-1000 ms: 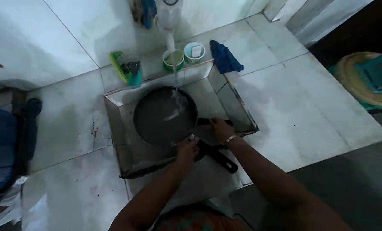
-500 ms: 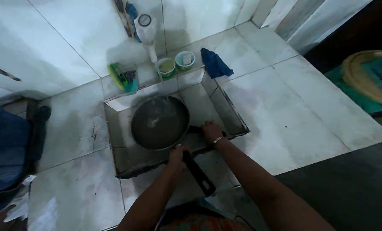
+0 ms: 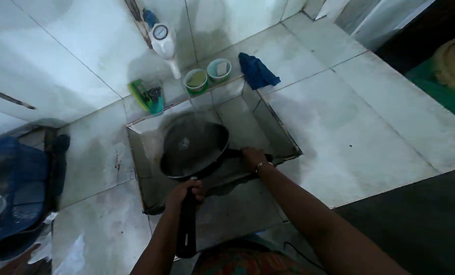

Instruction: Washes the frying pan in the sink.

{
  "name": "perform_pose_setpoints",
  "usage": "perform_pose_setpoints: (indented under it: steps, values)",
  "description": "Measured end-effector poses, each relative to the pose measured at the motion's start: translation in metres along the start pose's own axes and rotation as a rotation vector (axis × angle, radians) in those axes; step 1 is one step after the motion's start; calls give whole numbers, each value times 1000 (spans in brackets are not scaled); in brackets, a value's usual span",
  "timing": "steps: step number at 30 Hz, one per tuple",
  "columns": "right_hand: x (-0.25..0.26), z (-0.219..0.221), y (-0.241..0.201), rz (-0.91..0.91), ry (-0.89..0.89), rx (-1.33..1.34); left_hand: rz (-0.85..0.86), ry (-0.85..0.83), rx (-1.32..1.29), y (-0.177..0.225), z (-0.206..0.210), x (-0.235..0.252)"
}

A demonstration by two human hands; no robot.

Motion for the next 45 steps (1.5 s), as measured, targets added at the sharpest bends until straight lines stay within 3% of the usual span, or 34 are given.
perform_pose_setpoints:
  steps: [4,10,19,31,34,38,41,45]
  values:
    - [-1,-1,1,-8,-15,-7,-55,23,83,8,0,-13]
    - [-4,0,0,-23,12,12,-94,352,424,25,-3,-42]
    - [-1,1,2,-10,17,49,136,796,905,43,-36,-102]
    - [3,4,6,-2,39,66,494,1039,1061,21,-85,-129]
    - [6,5,7,-4,36,36,592,1005,1002,16,-89,-132]
    - [8,4,6,-34,62,19,651,795,830,15,-91,-138]
    - [11,-7,-14,-162,222,87,620,629,714,15,-94,-132]
    - [7,-21,-74,-436,435,266,558,448,660,17,-96,-113]
Point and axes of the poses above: each hand's wrist, its own x-axis towards the middle knuckle, its own z-axis out of the palm, y = z × x, the point moved 2 cm from there along x, towards the middle knuckle, and after that the axes turned 13 degrees about -z, right-handed, at the moved point
